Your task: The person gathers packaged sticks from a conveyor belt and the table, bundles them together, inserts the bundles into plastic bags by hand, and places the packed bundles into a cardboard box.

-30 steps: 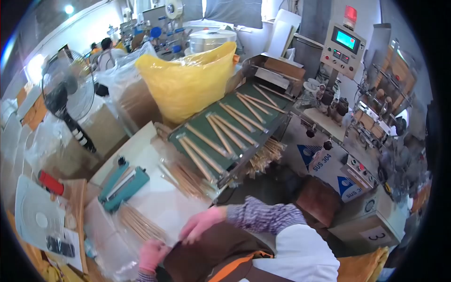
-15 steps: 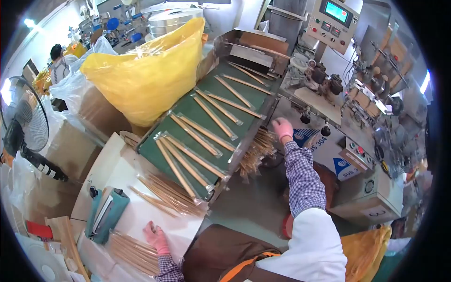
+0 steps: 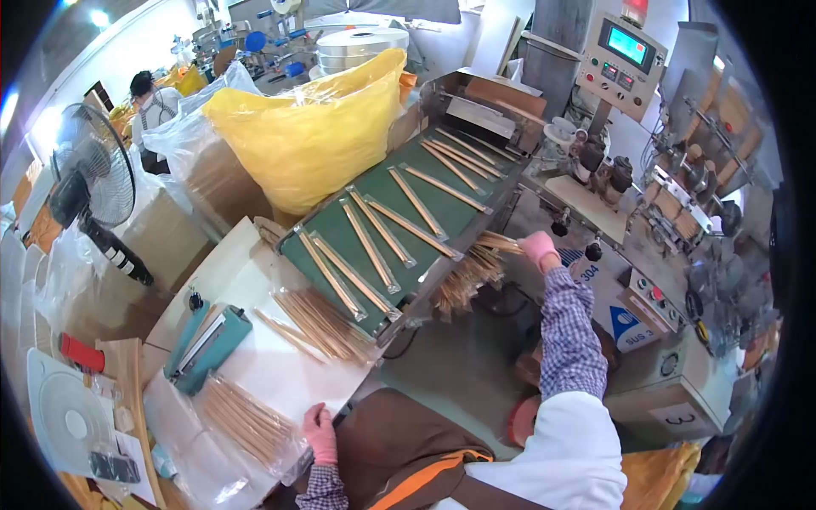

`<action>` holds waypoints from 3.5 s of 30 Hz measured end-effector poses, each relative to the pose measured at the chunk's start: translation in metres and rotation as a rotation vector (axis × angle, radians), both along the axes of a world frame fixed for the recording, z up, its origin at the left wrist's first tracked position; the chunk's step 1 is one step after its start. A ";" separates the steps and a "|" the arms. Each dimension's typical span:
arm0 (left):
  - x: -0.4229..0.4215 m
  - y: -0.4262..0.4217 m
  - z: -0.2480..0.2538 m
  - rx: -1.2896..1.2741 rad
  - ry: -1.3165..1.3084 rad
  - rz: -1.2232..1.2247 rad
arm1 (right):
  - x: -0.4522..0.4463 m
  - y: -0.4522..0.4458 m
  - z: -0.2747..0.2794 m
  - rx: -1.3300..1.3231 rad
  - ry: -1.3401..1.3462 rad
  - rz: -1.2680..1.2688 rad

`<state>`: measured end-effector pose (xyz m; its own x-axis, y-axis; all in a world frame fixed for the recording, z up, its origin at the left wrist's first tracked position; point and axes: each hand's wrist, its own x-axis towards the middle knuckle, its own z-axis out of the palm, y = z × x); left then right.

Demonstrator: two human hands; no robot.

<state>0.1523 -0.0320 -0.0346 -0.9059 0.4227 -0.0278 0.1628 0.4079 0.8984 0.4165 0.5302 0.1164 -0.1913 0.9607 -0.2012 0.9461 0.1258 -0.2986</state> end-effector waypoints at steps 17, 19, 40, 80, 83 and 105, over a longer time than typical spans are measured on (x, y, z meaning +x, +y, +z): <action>0.159 0.178 0.135 0.403 -0.842 -0.851 | 0.028 -0.404 -0.027 -0.477 1.407 -0.433; 0.165 0.163 0.149 0.617 -1.041 -0.693 | 0.027 -0.419 -0.038 -0.503 1.465 -0.365; -0.020 0.053 0.090 0.373 -0.385 0.033 | 0.098 -0.169 -0.064 0.511 0.527 -0.155; -0.134 0.032 -0.011 0.072 0.063 0.256 | -0.284 -0.301 0.009 0.343 0.663 0.886; -0.124 0.033 0.001 0.273 0.041 0.260 | -0.288 -0.278 0.021 0.427 0.637 0.906; -0.129 0.031 -0.030 -0.034 0.250 0.269 | -0.225 -0.167 -0.022 0.675 0.335 0.620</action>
<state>0.0234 -0.0008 -0.0642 -0.9649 0.1711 0.1990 0.2588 0.4949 0.8295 0.1915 0.3627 0.0945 -0.6485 0.5635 0.5117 0.5334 0.8160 -0.2227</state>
